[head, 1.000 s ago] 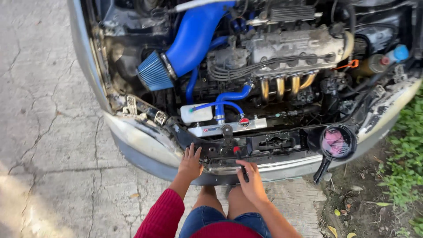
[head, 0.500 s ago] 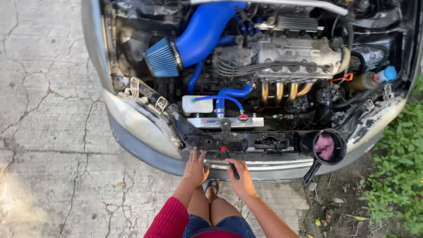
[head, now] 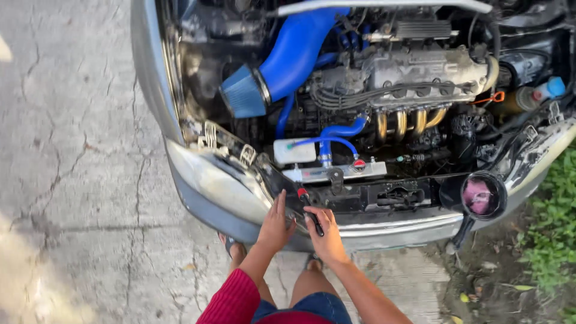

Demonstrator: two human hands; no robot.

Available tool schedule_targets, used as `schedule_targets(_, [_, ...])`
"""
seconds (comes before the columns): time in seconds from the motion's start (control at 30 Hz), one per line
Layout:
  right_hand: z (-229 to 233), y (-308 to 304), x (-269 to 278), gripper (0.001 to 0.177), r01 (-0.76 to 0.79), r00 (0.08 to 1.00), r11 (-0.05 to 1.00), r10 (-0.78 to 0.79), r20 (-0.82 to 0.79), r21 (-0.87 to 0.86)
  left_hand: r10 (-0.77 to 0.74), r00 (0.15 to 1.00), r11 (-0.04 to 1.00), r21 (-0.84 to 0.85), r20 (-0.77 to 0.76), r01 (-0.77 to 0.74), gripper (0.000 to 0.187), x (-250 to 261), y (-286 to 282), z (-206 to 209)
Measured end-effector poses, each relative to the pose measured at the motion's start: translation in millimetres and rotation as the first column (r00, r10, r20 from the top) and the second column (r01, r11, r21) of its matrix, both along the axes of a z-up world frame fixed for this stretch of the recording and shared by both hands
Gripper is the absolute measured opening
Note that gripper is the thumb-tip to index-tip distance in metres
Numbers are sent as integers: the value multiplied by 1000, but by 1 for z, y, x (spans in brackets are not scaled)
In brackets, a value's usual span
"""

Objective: The person uses a screwdriver to loosen and tighten bolts on the engine cover and the air intake system. They manipulate the blue air intake pipe and the air filter while working on the engine bay.

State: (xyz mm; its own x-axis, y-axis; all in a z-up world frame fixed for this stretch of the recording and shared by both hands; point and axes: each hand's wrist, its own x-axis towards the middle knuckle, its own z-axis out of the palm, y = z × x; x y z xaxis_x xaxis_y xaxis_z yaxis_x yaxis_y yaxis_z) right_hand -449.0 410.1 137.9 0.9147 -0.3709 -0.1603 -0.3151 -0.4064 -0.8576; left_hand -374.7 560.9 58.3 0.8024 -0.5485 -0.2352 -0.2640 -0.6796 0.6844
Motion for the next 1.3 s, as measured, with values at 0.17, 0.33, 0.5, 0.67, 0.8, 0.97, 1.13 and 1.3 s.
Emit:
schedule_targets(0.17, [3,59,62,28,203,973,979,-200,112,-13,-214,974,977,-7,-71,215,97,69,67,-23])
schedule_targets(0.33, [1,114,104,28,377,914,924,-383,136,69,-274,961,959,68,-34,276,78,141,141,-33])
schedule_targets(0.5, [29,143,124,24,356,919,929,-368,140,101,-83,976,976,183,-202,121,37,169,150,-59])
schedule_targets(0.67, [32,151,121,16,410,901,904,-421,99,119,-65,987,997,-56,-145,58,31,148,131,-25])
schedule_targets(0.8, [19,139,126,35,458,867,867,-485,118,196,-86,984,992,-105,-159,70,52,159,134,-15])
schedule_targets(0.97, [36,119,140,57,392,910,877,-414,24,276,-62,998,971,-230,-4,59,37,203,146,12])
schedule_targets(1.13, [40,112,163,47,395,908,889,-415,47,232,-17,1000,977,-212,5,18,35,278,145,31])
schedule_targets(1.3, [17,132,188,27,580,784,733,-621,0,356,24,943,930,-354,331,101,27,382,140,30])
